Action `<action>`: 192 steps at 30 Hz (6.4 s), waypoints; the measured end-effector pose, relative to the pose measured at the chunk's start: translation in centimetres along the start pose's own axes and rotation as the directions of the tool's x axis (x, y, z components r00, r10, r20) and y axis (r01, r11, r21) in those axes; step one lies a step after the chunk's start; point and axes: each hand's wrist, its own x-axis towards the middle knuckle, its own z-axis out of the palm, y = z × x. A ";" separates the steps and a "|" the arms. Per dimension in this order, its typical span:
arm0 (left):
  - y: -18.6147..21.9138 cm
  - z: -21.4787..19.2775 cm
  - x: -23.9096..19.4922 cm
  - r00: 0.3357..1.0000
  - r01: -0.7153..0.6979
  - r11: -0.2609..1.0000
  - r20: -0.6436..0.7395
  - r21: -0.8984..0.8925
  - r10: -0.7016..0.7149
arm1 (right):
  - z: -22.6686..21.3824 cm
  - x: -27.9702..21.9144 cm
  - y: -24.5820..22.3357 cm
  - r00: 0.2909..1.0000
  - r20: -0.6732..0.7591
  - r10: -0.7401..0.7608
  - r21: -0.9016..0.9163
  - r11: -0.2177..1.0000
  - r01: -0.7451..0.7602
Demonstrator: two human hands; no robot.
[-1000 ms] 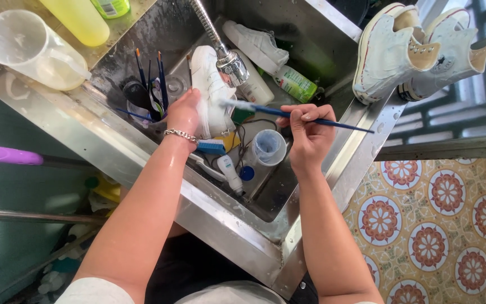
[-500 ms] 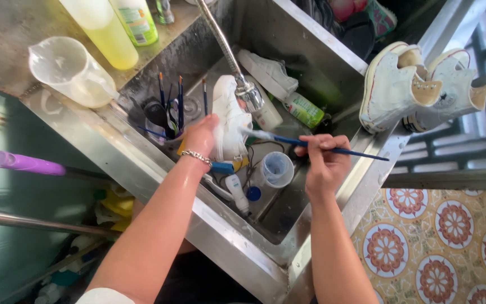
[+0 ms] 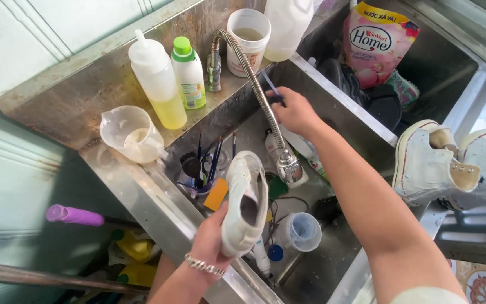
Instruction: Rinsing a white sneaker in a sink and then applying white paint or cleaner to the surface using a brush.
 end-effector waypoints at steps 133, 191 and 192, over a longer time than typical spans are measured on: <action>-2.7 -8.7 1.2 0.797 -0.273 0.923 0.474 -0.270 0.375 | -0.8 -23.9 10.4 0.728 -0.575 -0.373 0.218 0.788 0.576; -11.5 14.3 22.2 0.892 -0.450 0.824 0.214 0.344 0.398 | 5.4 -32.5 19.4 0.162 -0.970 -0.183 -0.051 0.801 0.597; -11.4 14.2 22.7 0.902 -0.430 0.843 0.202 0.324 0.382 | 5.8 -32.7 19.3 0.201 -0.955 -0.220 -0.051 0.785 0.617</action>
